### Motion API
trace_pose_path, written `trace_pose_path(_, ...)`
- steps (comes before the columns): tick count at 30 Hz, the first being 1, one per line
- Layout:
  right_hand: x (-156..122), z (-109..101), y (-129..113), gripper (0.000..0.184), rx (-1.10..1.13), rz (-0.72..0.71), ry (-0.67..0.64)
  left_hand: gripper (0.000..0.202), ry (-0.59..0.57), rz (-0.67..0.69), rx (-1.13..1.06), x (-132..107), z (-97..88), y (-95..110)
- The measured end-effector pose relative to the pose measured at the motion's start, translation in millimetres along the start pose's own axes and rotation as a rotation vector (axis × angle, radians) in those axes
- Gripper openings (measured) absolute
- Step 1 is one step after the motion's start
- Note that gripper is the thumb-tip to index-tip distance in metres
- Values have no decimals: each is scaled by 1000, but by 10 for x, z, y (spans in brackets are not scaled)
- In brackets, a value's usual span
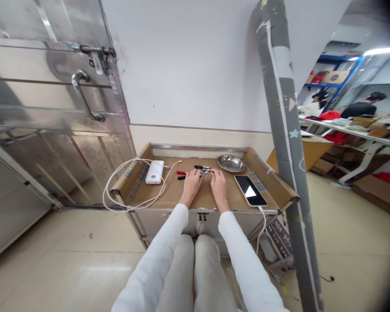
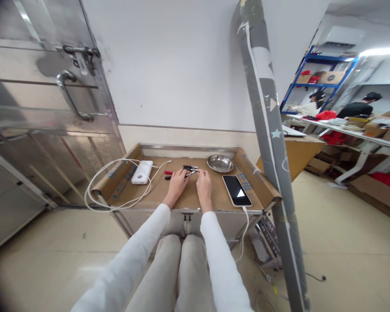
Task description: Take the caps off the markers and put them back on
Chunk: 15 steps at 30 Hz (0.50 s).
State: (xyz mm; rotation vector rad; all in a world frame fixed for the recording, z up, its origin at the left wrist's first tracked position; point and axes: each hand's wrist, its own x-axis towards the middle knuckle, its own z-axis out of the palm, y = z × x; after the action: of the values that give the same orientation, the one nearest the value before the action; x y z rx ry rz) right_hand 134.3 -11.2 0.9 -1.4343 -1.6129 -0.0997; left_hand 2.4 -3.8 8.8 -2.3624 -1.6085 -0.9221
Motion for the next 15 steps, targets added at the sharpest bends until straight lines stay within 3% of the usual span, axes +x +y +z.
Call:
trace_pose_path(8,9,23,47,35,-73,-7,13,18,12,13,12,-21,-16,3)
trace_pose_path(15,5,-27,-14,35,-128,-22,-72,18,10,24,5,-21,-5,-2)
